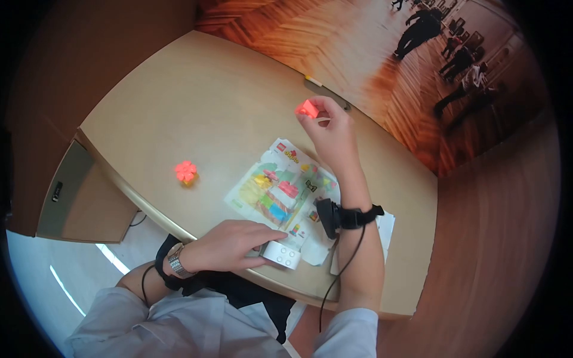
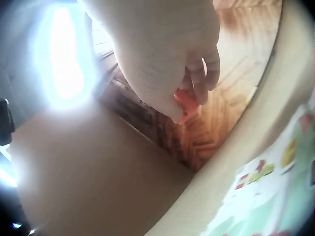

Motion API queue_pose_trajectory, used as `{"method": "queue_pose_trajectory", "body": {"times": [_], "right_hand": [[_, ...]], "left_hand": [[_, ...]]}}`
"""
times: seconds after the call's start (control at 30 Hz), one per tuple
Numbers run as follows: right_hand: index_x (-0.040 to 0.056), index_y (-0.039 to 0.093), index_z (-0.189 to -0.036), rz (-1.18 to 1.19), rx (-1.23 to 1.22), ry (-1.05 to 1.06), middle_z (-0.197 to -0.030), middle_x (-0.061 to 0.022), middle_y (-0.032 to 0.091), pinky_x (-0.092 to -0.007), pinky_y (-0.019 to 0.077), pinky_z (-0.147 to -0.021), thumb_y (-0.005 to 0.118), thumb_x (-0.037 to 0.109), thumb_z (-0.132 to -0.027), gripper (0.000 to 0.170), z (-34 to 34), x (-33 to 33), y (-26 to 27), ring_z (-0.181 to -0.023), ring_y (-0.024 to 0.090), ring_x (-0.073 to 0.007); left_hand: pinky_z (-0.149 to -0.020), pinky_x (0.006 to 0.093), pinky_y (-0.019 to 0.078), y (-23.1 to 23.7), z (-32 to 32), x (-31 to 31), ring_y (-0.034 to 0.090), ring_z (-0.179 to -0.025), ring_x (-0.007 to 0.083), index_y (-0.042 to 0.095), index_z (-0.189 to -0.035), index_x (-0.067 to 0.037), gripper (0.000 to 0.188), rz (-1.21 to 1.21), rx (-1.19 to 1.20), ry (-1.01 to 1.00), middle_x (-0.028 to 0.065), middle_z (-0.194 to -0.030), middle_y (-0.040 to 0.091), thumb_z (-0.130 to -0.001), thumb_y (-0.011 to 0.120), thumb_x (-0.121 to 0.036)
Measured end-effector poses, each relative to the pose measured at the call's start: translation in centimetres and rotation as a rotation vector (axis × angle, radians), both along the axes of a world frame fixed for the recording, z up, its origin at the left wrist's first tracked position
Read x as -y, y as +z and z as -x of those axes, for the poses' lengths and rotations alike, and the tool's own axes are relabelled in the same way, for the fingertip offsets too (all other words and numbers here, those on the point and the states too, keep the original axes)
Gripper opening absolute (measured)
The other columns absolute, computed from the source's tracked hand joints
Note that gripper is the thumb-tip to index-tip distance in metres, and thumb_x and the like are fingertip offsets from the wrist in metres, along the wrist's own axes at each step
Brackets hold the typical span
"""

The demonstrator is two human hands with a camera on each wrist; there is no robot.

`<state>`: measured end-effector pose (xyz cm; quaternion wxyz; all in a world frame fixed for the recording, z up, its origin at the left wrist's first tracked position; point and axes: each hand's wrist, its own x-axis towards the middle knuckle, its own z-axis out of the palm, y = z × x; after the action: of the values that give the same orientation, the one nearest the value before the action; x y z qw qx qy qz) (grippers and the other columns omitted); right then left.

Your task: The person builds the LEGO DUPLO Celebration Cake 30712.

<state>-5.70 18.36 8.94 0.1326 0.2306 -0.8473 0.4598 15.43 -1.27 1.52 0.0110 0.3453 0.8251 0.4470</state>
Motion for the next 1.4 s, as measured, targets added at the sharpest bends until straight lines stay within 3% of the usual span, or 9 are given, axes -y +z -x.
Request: {"method": "queue_pose_trajectory", "body": {"times": [0.23, 0.37, 0.4, 0.73, 0.8, 1.07, 1.17, 1.33, 1.4], "right_hand": [[-0.0002, 0.076, -0.118, -0.234, 0.178, 0.17, -0.103, -0.012, 0.079, -0.0319, 0.0606, -0.08, 0.084, 0.012, -0.09, 0.032, -14.6, -2.7, 2.6, -0.09, 0.075, -0.0176], [-0.0003, 0.077, -0.116, -0.226, 0.296, 0.12, -0.102, -0.013, 0.079, -0.0318, 0.0602, -0.077, 0.086, 0.01, -0.087, 0.033, -20.0, -4.2, 1.1, -0.089, 0.074, -0.0181], [-0.0003, 0.077, -0.116, -0.196, 0.291, 0.076, -0.102, -0.0129, 0.079, -0.032, 0.0601, -0.077, 0.087, 0.01, -0.086, 0.033, -20.8, -4.6, 0.6, -0.089, 0.074, -0.0186], [0.001, 0.078, -0.116, -0.301, 0.05, 0.071, -0.099, -0.0154, 0.077, -0.0372, 0.0579, -0.077, 0.086, 0.011, -0.085, 0.033, -22.7, -4.9, 1.1, -0.085, 0.073, -0.0298], [0.0013, 0.078, -0.115, -0.309, 0.052, 0.08, -0.098, -0.0152, 0.077, -0.037, 0.0579, -0.076, 0.086, 0.011, -0.086, 0.032, -22.8, -4.5, 1.1, -0.085, 0.073, -0.0298], [0.0021, 0.077, -0.115, -0.393, -0.024, 0.081, -0.098, -0.0149, 0.076, -0.0369, 0.0598, -0.073, 0.086, 0.011, -0.087, 0.031, -23.4, -4.6, 0.6, -0.084, 0.075, -0.03], [0.002, 0.075, -0.117, -0.42, -0.027, 0.109, -0.104, -0.0152, 0.076, -0.0366, 0.0607, -0.073, 0.086, 0.009, -0.087, 0.033, -23.4, -4.7, 0.8, -0.089, 0.076, -0.0301], [0.0025, 0.072, -0.114, -0.234, 0.076, 0.032, -0.116, -0.0162, 0.077, -0.0377, 0.0617, -0.078, 0.087, 0.006, -0.084, 0.033, -23.7, -4.6, 0.2, -0.1, 0.075, -0.0337], [0.0028, 0.072, -0.113, -0.304, 0.058, 0.057, -0.117, -0.0165, 0.077, -0.0384, 0.0616, -0.08, 0.087, 0.006, -0.084, 0.033, -23.8, -4.6, 0.4, -0.1, 0.075, -0.0343]], "left_hand": [[-0.088, 0.0431, 0.0584, -1.0, 0.0, -0.5, 0.073, -0.102, 0.0332, 0.065, -0.142, -0.011, 0.059, -0.116, -0.1, 0.028, 0.0117, -0.12, 0.075, -0.087, 0.083, -0.022], [-0.091, 0.0457, 0.0577, 0.3, -0.1, -0.1, 0.071, -0.109, 0.0354, 0.064, -0.136, -0.007, 0.055, -0.011, 0.018, -0.011, 0.0135, -0.118, 0.074, -0.085, 0.082, -0.016], [-0.089, 0.0424, 0.0586, -0.3, -0.1, -0.2, 0.073, -0.103, 0.0331, 0.066, -0.139, -0.009, 0.06, -0.028, -0.034, 0.012, 0.0119, -0.122, 0.075, -0.084, 0.086, -0.02], [-0.084, 0.0397, 0.059, -0.2, -0.1, -0.3, 0.074, -0.092, 0.0287, 0.069, -0.135, -0.008, 0.054, -0.047, -0.064, 0.032, 0.0105, -0.117, 0.076, -0.085, 0.086, -0.02], [-0.091, 0.0453, 0.0572, 0.1, -0.2, -0.1, 0.071, -0.107, 0.0342, 0.066, -0.136, -0.007, 0.054, -0.02, 0.008, 0.003, 0.0127, -0.119, 0.075, -0.086, 0.083, -0.02], [-0.09, 0.0453, 0.0571, 0.2, -0.1, -0.2, 0.072, -0.105, 0.0344, 0.068, -0.134, -0.006, 0.052, -0.012, 0.02, -0.001, 0.0127, -0.116, 0.075, -0.086, 0.083, -0.021], [-0.088, 0.0453, 0.0574, 0.2, -0.2, -0.3, 0.072, -0.103, 0.0344, 0.068, -0.133, -0.006, 0.051, -0.019, 0.012, 0.001, 0.0127, -0.115, 0.075, -0.087, 0.083, -0.021], [-0.086, 0.045, 0.0577, -0.3, -0.1, -0.2, 0.072, -0.101, 0.0342, 0.068, -0.132, -0.006, 0.05, -0.035, -0.027, 0.009, 0.0128, -0.113, 0.075, -0.087, 0.083, -0.022], [-0.086, 0.0449, 0.0577, -0.4, -0.1, -0.2, 0.072, -0.101, 0.0342, 0.068, -0.131, -0.005, 0.05, -0.043, -0.032, 0.009, 0.013, -0.114, 0.075, -0.087, 0.083, -0.022]]}}
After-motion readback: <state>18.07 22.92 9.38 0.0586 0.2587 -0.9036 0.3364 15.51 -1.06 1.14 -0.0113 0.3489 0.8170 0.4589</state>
